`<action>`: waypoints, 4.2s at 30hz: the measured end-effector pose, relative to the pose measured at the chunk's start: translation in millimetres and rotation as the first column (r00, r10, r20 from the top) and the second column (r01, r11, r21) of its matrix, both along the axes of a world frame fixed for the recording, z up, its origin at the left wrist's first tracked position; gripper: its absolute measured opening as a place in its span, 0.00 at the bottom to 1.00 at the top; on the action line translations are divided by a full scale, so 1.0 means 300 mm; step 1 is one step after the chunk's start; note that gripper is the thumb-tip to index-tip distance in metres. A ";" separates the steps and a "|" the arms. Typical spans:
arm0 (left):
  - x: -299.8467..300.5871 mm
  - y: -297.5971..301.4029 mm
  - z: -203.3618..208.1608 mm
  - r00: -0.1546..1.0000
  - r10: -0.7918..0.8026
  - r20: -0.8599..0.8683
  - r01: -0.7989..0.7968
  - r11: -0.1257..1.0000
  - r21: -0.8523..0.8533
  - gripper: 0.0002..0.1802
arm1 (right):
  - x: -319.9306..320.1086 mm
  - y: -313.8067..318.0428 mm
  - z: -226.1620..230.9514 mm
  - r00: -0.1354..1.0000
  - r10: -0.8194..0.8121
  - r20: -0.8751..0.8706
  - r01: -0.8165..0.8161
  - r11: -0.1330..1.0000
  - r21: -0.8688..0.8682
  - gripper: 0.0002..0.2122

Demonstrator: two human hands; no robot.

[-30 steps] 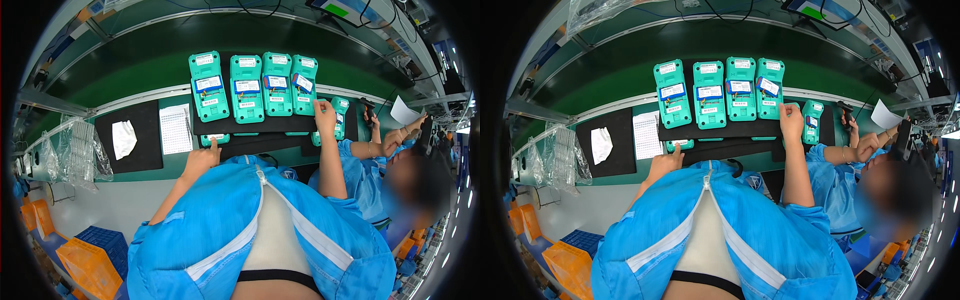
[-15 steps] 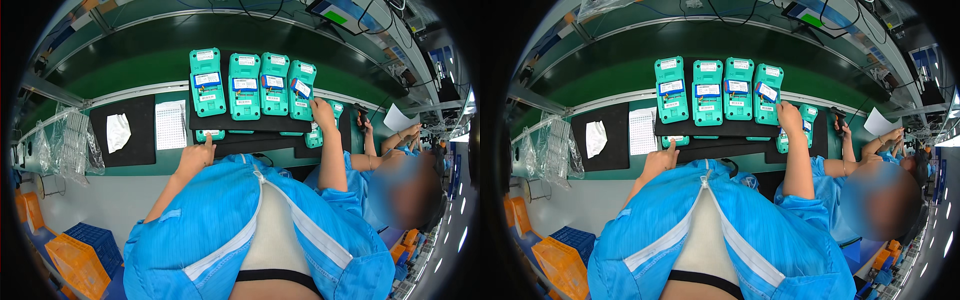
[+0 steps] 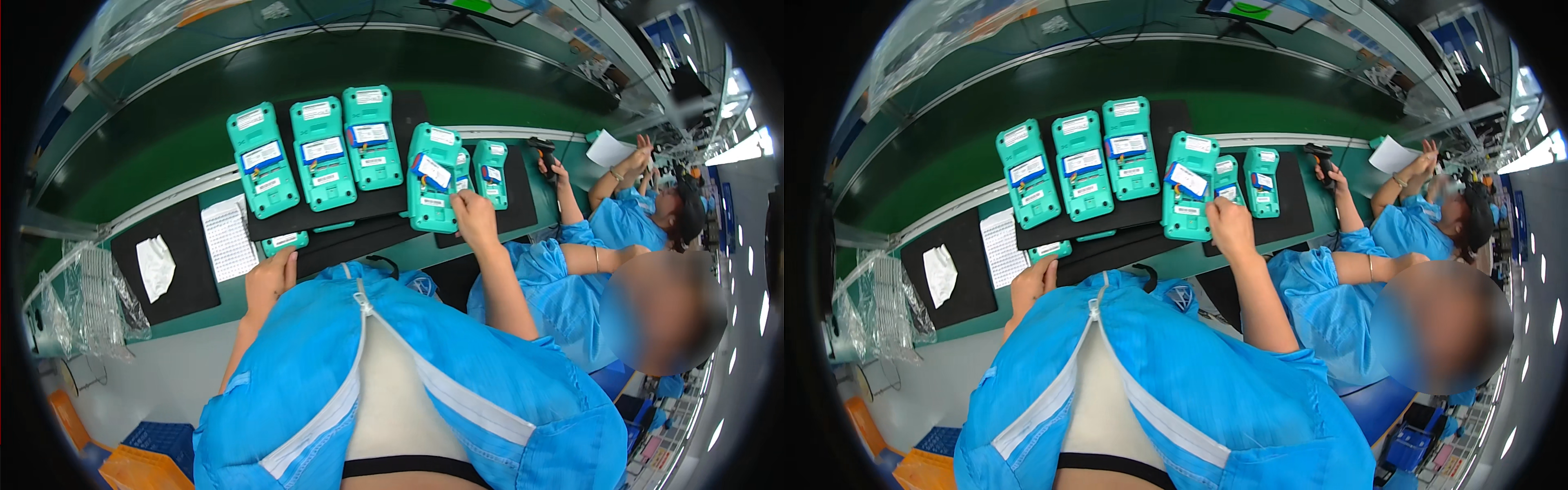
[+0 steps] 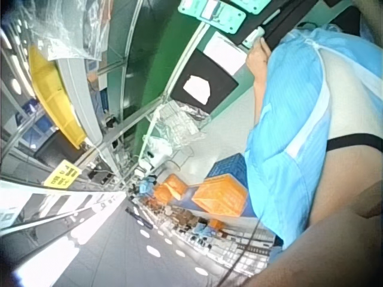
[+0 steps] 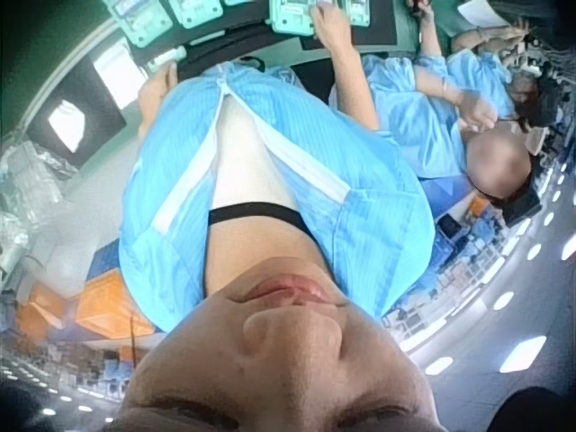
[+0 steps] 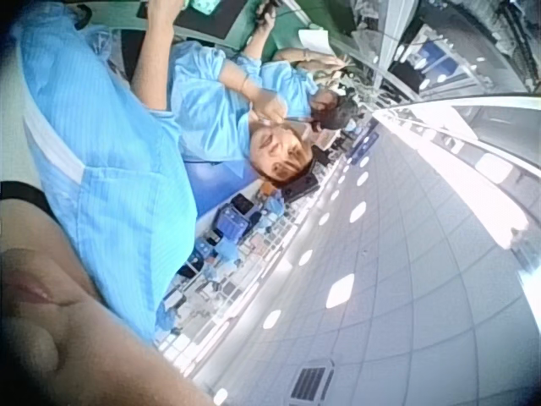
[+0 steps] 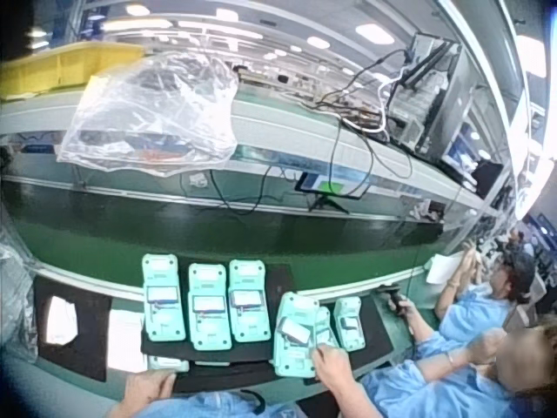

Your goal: Assembling and inspecting handheld electronic devices (POS terminals) on a production line.

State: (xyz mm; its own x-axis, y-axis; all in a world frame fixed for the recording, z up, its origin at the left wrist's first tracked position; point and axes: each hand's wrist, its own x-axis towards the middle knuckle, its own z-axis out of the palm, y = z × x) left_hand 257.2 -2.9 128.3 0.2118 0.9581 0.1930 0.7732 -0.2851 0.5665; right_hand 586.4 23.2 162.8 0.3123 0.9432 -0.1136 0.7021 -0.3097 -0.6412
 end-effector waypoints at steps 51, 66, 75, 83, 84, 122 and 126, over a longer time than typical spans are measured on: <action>0.039 0.079 0.233 -0.341 0.448 0.826 0.677 0.727 -0.115 0.26 | -0.514 0.056 0.333 0.690 0.723 0.032 -0.582 0.529 0.617 0.19; 0.040 0.077 0.246 -0.246 0.403 0.882 0.687 0.714 -0.135 0.28 | -0.476 0.103 0.408 0.512 0.711 0.481 -0.828 0.261 0.496 0.20; 0.033 0.071 0.241 -0.332 0.386 0.860 0.708 0.705 -0.043 0.28 | -0.511 0.068 0.425 0.495 0.747 0.444 -0.852 0.317 0.416 0.21; 0.030 0.068 0.242 -0.247 0.382 0.890 0.685 0.719 -0.119 0.28 | -0.516 0.037 0.389 0.542 0.713 0.446 -0.823 0.342 0.453 0.23; 0.030 0.067 0.244 -0.247 0.382 0.890 0.685 0.719 -0.118 0.28 | -0.513 0.037 0.385 0.549 0.703 0.452 -0.819 0.343 0.461 0.23; 0.030 0.066 0.221 -0.235 0.426 0.874 0.692 0.705 -0.158 0.24 | -0.505 -0.010 0.348 0.584 0.662 0.470 -0.794 0.346 0.499 0.10; 0.036 0.060 0.244 -0.171 0.431 0.886 0.644 0.729 -0.231 0.22 | -0.494 -0.011 0.346 0.585 0.666 0.462 -0.784 0.320 0.532 0.11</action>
